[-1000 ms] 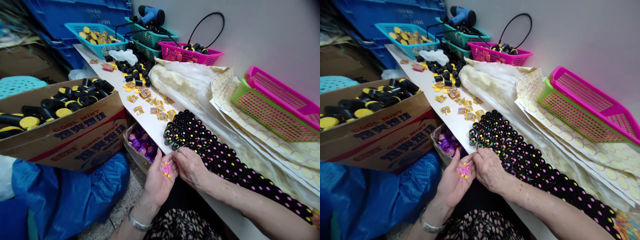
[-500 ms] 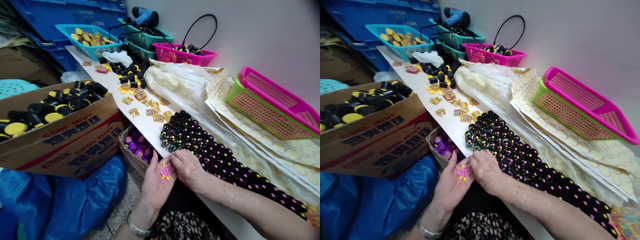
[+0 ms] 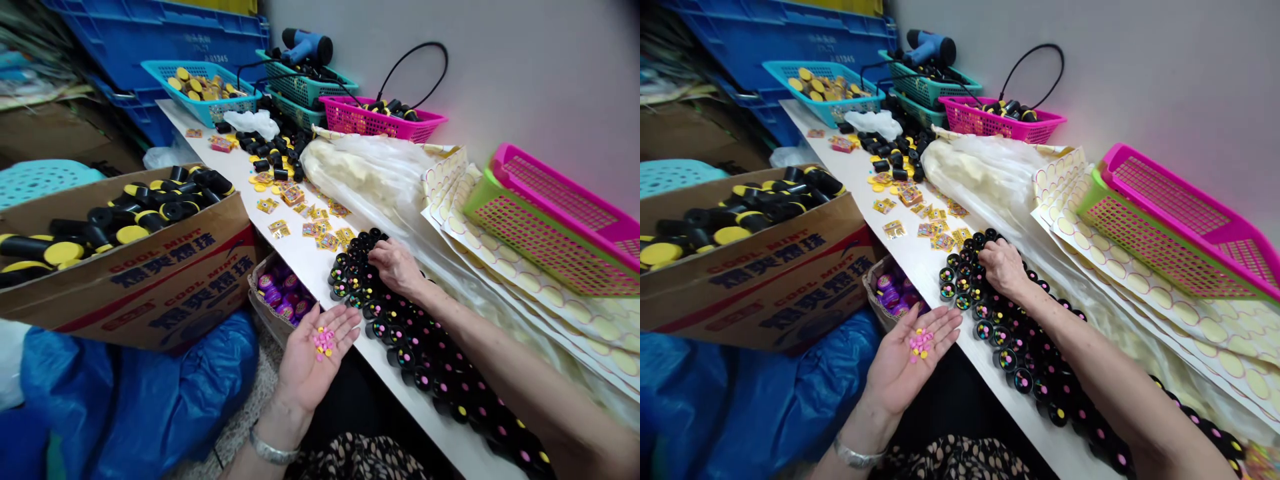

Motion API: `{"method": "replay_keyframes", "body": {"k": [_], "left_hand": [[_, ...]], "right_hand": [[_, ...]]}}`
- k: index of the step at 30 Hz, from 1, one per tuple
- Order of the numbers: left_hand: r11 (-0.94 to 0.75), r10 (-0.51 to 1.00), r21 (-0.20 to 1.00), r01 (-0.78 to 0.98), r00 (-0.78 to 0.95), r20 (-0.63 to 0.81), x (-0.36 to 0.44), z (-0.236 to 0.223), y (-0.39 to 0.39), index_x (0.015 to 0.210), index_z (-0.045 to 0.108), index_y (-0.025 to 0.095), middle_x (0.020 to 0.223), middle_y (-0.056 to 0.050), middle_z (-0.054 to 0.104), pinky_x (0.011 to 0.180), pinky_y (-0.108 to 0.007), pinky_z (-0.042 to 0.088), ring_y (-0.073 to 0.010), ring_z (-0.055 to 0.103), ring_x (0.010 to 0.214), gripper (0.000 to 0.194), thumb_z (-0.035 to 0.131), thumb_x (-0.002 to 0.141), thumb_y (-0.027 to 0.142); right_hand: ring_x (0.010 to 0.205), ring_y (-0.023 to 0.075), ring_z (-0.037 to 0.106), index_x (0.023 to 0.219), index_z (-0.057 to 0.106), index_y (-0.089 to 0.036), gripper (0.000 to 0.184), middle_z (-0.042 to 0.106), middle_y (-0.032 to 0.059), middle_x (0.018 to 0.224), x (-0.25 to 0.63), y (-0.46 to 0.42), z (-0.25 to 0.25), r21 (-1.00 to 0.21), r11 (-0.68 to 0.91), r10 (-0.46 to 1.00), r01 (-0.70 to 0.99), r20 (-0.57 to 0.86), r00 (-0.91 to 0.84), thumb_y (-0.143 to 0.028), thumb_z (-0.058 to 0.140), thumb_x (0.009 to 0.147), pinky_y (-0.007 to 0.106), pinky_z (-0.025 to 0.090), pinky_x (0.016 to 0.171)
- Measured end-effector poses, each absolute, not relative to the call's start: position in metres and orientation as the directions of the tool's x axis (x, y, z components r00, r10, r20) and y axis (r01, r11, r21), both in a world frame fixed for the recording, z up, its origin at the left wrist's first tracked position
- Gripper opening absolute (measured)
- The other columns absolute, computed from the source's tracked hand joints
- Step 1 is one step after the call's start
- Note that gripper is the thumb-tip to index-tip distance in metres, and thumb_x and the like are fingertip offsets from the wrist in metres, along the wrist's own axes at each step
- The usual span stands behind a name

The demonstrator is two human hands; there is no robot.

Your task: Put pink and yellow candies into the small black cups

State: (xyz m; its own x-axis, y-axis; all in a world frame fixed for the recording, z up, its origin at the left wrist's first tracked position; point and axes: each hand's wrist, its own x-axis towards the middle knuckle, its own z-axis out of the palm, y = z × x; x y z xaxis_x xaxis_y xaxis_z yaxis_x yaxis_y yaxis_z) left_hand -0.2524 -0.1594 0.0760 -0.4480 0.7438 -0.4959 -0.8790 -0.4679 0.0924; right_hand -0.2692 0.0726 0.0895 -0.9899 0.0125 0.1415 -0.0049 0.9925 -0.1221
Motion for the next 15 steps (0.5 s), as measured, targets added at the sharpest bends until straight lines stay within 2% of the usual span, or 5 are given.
{"method": "replay_keyframes", "body": {"k": [8, 15], "left_hand": [[-0.452, 0.746, 0.091, -0.887, -0.432, -0.507, -0.2535, 0.0706, -0.1567, 0.100, 0.054, 0.002, 0.112, -0.023, 0.055, 0.094, -0.038, 0.040, -0.0293, 0.046, 0.114, 0.032, 0.047, 0.083, 0.028], [-0.432, 0.754, 0.099, -0.896, -0.419, -0.506, -0.2539, 0.0686, -0.1552, 0.099, 0.056, 0.004, 0.111, -0.021, 0.057, 0.093, -0.038, 0.041, -0.0277, 0.049, 0.111, 0.031, 0.047, 0.083, 0.029]], "right_hand": [[0.081, 0.0178, 0.042, 0.075, 0.060, -0.019, 0.021, 0.058, 0.0045, 0.079, -0.2743, 0.0697, 0.0889, 0.010, 1.000, -0.027, -0.026, 0.053, -0.998, -0.018, 0.041, 0.082, 0.030, 0.024, 0.065], [0.080, 0.0177, 0.042, 0.070, 0.058, -0.017, 0.022, 0.057, 0.0055, 0.079, -0.2779, 0.0646, 0.0910, 0.056, 0.998, -0.030, -0.030, -0.005, -1.000, -0.018, 0.040, 0.082, 0.031, 0.023, 0.064]]}}
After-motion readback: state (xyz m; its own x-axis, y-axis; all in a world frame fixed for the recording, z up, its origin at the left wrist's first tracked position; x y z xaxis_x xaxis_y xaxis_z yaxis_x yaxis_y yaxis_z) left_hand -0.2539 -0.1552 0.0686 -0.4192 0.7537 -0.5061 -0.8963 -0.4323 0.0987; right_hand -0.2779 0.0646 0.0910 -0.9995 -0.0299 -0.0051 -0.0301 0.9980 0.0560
